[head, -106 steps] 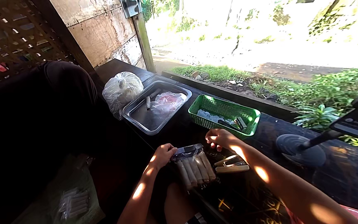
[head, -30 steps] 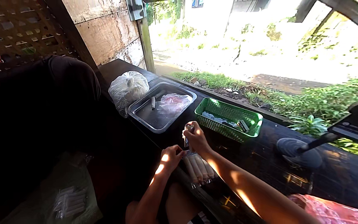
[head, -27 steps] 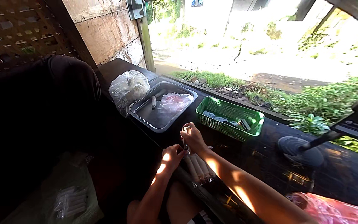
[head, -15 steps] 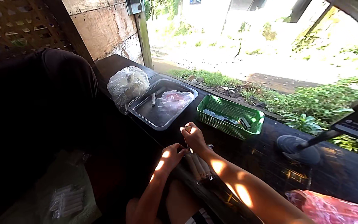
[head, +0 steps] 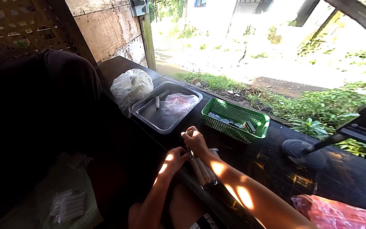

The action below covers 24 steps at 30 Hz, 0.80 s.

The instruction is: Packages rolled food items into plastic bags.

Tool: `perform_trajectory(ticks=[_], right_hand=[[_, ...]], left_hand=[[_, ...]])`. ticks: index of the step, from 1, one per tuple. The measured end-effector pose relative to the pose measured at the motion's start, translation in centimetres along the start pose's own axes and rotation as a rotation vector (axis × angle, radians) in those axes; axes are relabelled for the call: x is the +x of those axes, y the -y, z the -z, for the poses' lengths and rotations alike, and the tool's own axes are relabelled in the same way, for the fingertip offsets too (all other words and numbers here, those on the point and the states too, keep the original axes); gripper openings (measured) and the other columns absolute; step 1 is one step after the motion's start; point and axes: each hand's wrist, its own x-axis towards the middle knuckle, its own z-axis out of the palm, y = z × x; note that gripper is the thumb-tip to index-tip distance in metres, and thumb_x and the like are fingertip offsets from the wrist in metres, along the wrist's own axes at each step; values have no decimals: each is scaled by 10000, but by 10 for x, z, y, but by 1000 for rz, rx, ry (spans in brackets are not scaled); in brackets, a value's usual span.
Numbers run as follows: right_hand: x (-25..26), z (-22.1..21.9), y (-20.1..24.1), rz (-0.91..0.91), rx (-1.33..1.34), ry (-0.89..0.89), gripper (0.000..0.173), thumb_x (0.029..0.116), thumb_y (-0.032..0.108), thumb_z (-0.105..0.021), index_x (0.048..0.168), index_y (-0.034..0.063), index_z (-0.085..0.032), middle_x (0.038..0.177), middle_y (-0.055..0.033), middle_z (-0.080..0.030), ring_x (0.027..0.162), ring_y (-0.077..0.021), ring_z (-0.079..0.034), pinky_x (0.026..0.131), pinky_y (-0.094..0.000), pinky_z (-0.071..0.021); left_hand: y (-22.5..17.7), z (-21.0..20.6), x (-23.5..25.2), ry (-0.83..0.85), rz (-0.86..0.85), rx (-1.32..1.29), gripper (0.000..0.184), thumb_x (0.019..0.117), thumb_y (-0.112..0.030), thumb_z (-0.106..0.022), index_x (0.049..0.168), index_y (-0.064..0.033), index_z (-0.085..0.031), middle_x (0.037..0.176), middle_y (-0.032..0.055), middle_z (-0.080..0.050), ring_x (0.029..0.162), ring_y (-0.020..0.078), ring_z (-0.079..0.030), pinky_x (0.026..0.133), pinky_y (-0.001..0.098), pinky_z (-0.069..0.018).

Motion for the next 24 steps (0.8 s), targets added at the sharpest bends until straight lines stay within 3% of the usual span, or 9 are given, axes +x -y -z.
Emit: perform_trajectory(ticks=[9, 13, 18, 21, 24], right_hand=[[-2, -12, -4, 72, -52, -58, 256, 1051, 221, -542, 1133, -16, -592, 857, -125, -608, 739, -232, -604, 737, -428, -506], [1, -8, -1, 39, -27, 16, 302, 1048, 216, -552, 1220, -31, -574, 921, -148, -635, 780, -244, -624, 778, -440, -518], [3, 41, 12, 69, 228, 15, 292, 1059, 152, -542, 1252, -65, -512, 884, -125, -616, 716, -166, -628, 704, -342, -556], [2, 78, 14, 72, 268, -48, 250, 1066, 133, -538, 1236, -45, -494, 820, -96, -595, 658, -133, -608, 658, -297, -543], [2, 102, 4, 68, 278, -45, 167, 1063, 99, -532, 1164, -25, -486, 775, -71, -577, 645, -115, -617, 658, -268, -551]], left_hand=[[0, 1, -2, 34, -1, 37, 283, 1065, -207, -557, 1219, 12, -646, 1171, 183, -668, 1109, 259, -630, 1007, 449, -469], [0, 2, -2, 33, -11, 28, 276, 1066, -200, -554, 1215, 16, -640, 1142, 184, -664, 1069, 254, -629, 982, 440, -473], [-10, 7, 1, 31, -54, 236, 288, 1028, -182, -580, 1234, 7, -653, 1249, 194, -629, 1202, 307, -596, 1051, 471, -458], [-28, 7, 12, 113, -29, 359, 364, 1047, -285, -574, 1283, -19, -655, 1310, 182, -636, 1281, 326, -564, 1101, 519, -405], [-45, -2, 31, 238, -44, 361, 408, 1078, -337, -531, 1256, 9, -655, 1242, 213, -657, 1202, 332, -606, 1072, 539, -417]])
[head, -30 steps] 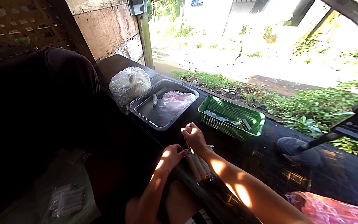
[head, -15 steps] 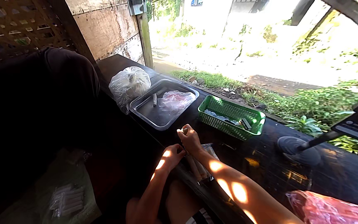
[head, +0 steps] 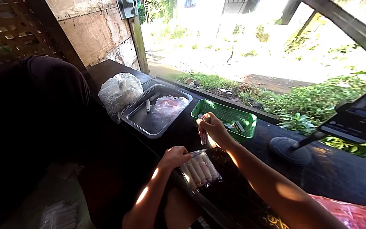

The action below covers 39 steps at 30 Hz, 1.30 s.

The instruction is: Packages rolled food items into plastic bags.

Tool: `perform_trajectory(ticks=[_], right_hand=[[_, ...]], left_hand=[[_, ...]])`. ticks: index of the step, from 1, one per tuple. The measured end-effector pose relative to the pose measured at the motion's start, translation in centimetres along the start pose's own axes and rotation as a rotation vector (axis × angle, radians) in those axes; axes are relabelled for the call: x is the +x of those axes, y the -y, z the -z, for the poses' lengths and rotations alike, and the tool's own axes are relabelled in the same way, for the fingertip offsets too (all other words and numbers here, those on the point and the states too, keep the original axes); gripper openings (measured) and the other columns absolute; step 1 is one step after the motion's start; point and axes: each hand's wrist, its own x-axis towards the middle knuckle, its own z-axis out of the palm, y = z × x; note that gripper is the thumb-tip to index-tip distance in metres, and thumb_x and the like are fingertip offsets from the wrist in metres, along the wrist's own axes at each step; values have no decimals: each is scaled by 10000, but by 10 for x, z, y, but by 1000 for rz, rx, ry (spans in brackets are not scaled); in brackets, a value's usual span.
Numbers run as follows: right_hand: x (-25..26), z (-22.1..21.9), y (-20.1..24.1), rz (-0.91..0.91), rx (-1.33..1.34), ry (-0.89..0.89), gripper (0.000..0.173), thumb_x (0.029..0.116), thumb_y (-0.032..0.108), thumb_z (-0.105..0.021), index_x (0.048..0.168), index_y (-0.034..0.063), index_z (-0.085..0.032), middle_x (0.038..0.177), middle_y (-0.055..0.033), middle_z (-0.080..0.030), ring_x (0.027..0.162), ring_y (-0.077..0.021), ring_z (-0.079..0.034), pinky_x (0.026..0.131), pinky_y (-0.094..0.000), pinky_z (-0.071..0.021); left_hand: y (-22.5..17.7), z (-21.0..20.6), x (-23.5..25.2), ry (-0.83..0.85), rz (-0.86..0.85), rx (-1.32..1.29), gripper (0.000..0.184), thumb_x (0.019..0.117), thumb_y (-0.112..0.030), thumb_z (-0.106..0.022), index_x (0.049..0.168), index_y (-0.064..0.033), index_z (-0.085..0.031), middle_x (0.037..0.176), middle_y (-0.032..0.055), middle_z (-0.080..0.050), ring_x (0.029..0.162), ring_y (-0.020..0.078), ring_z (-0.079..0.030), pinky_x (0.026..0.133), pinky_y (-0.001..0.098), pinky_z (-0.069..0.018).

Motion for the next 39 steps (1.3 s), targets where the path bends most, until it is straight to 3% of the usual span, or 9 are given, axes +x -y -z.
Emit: perform_trajectory(ticks=[6, 10, 20, 23, 28, 31, 36, 37, 39], right_hand=[[0, 4, -19, 0, -87, 46, 251, 1063, 160, -546, 1192, -51, -507, 805, -81, -570, 675, -132, -593, 682, -302, -527], [5, -14, -27, -25, -199, 13, 349, 1051, 231, -585, 1266, -39, -535, 945, -144, -640, 805, -196, -647, 791, -378, -546], [-6, -32, -18, -15, -354, 37, 331, 1049, 314, -573, 1152, 0, -597, 931, -146, -638, 860, -255, -630, 827, -465, -499], [-9, -35, -20, 49, -378, -17, 294, 1050, 286, -568, 1110, 1, -604, 838, -110, -614, 753, -212, -613, 754, -422, -510], [-27, -39, -7, 103, -409, 13, 281, 1031, 257, -588, 1091, -16, -617, 867, -144, -637, 784, -241, -627, 764, -451, -516], [-49, -48, 4, 201, -186, 135, 240, 1029, 205, -576, 1094, -26, -562, 771, -47, -576, 639, -107, -569, 633, -311, -512], [-69, -56, 14, 236, -124, 157, 297, 1012, 168, -539, 1243, -14, -497, 822, -23, -619, 670, -81, -636, 644, -282, -573], [-66, -56, 6, 314, -292, 146, 313, 1017, 148, -557, 1254, -49, -505, 851, -82, -606, 698, -136, -617, 667, -338, -551], [-55, -52, -22, 484, -635, 155, 318, 999, 120, -629, 1220, -98, -557, 894, -276, -648, 775, -424, -657, 709, -616, -518]], left_hand=[[-15, 2, 22, 60, 5, 44, 375, 1071, -289, -554, 1224, 34, -669, 1219, 233, -657, 1184, 342, -609, 1058, 533, -427], [-13, 0, 18, 25, -40, 23, 348, 1064, -261, -569, 1194, 45, -673, 1206, 235, -659, 1176, 342, -611, 1056, 525, -431], [-31, 7, -10, -36, -33, 27, 286, 1045, -236, -592, 1142, 20, -671, 1109, 189, -666, 1060, 303, -628, 964, 501, -472], [-32, 6, -18, -53, -61, 5, 298, 1049, -247, -594, 1165, 18, -669, 1143, 193, -667, 1094, 299, -630, 987, 496, -468], [-33, -2, -40, -90, -112, -15, 302, 1034, -250, -610, 1226, -29, -685, 1251, 169, -679, 1225, 293, -621, 1079, 511, -448], [-14, -10, -76, -184, -183, -152, 283, 1035, -184, -595, 1193, 38, -673, 1184, 213, -684, 1156, 314, -642, 1040, 498, -469], [57, -36, -159, -446, -150, -376, 257, 1031, -150, -595, 1114, 78, -682, 1059, 216, -694, 980, 283, -676, 925, 448, -524], [77, -43, -173, -514, -111, -394, 256, 1027, -145, -598, 1107, 81, -686, 1047, 216, -701, 953, 275, -687, 902, 437, -542], [122, -56, -197, -595, 19, -407, 264, 1028, -162, -596, 1108, 74, -685, 1040, 211, -698, 948, 273, -679, 891, 437, -536]])
